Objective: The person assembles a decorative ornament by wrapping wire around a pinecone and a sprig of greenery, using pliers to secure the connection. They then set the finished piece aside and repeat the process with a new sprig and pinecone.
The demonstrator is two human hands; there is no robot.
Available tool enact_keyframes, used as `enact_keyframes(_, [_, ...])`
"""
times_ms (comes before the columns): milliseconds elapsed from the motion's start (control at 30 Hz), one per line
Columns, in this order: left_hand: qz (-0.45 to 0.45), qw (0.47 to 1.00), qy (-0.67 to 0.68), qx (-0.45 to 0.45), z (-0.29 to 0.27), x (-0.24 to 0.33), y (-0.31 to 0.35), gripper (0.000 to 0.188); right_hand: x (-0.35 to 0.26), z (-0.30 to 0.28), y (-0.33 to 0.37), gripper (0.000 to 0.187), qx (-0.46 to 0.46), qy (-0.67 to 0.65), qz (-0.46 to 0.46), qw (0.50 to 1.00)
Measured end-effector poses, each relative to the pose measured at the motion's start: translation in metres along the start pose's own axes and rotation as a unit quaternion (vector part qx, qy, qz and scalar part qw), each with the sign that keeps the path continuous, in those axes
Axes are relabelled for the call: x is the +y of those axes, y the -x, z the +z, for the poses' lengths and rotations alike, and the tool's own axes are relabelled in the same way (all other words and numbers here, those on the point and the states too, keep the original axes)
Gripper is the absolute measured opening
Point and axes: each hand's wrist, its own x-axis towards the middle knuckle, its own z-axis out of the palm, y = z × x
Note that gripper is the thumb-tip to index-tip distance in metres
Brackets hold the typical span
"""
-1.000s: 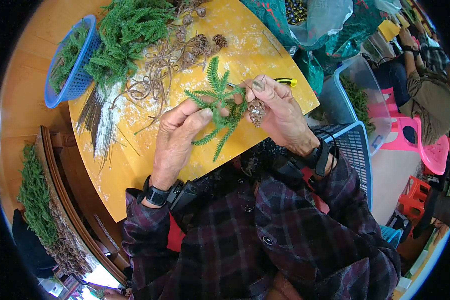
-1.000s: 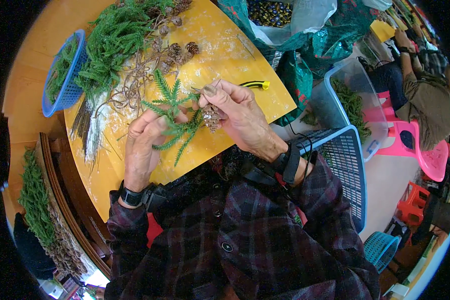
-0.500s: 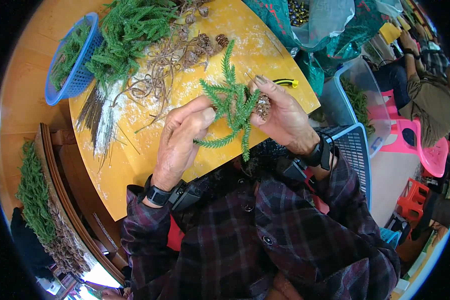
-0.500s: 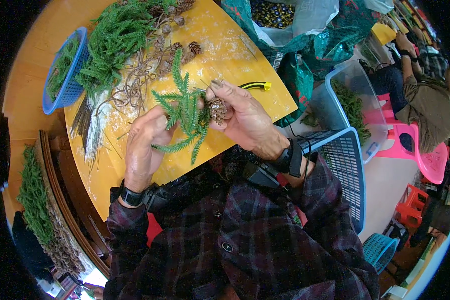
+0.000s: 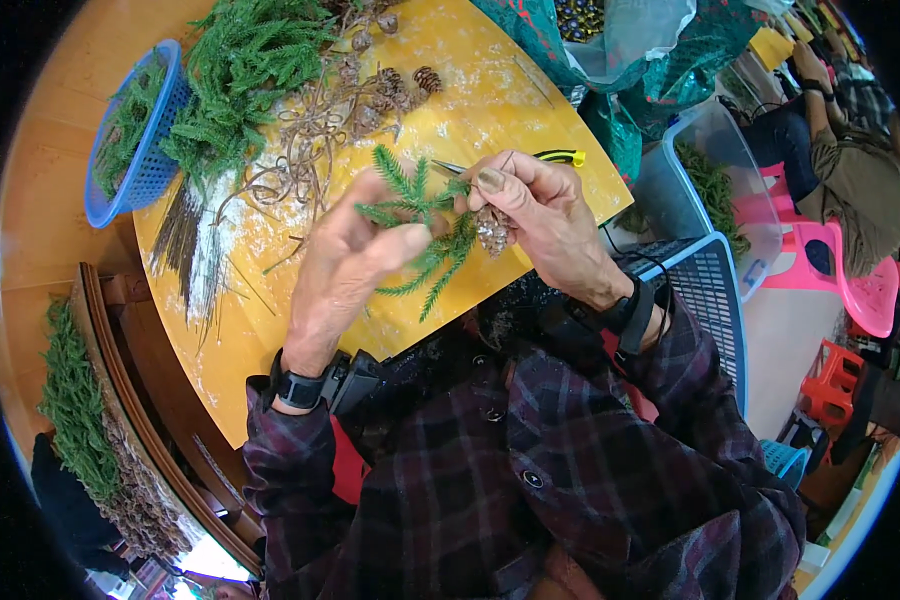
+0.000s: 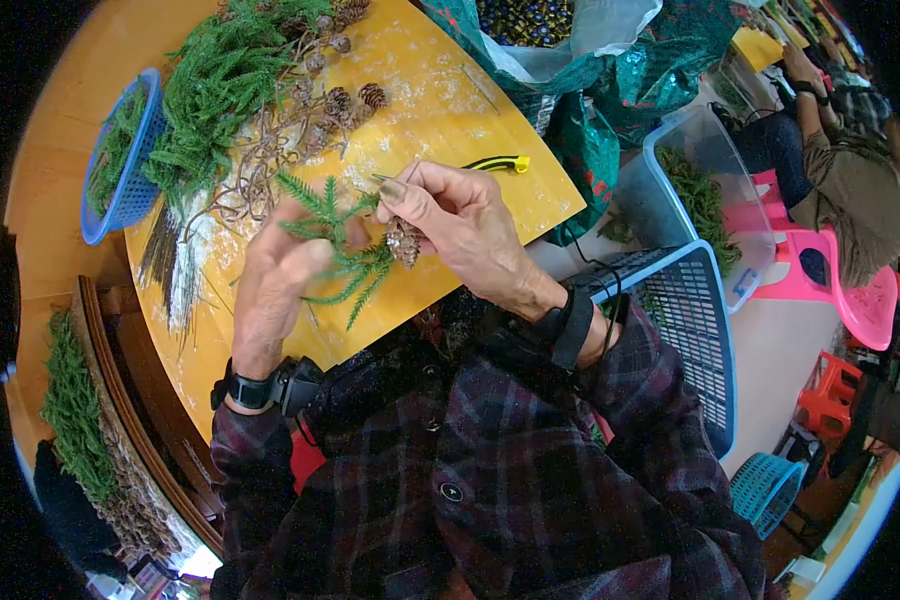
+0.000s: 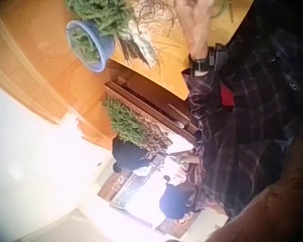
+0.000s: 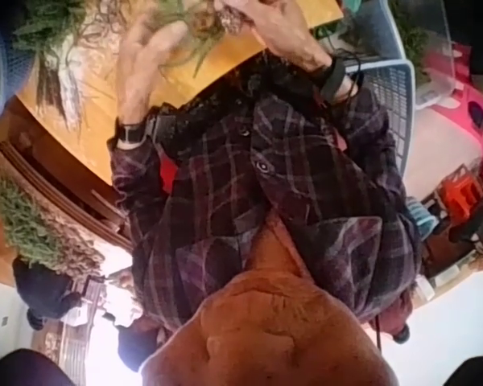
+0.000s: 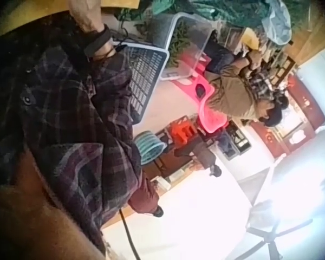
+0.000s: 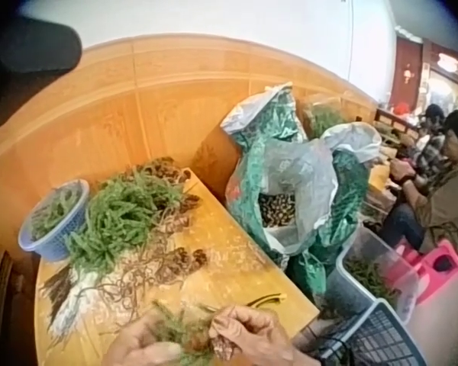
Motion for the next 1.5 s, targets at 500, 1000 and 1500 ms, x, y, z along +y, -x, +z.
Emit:
enact_keyframes(500, [0.028,0.995,-0.087,0.034,-0.017,-0.025,0.0,0.016,0.007,0.008,-0.002,0.019,0.082,0.125,-0.236,0.96])
enact_keyframes(1000, [-0.066,0.996,0.028,-0.059,-0.022,-0.021,0.002,0.027,0.004,0.008,0.002,0.012,-0.045,0.191,-0.155,0.968])
enact_keyframes(1500, [-0.083,0.974,0.208,-0.038,-0.016,-0.031,-0.013,0.054,0.002,-0.007,-0.009,0.018,0.058,-0.173,0.093,0.979])
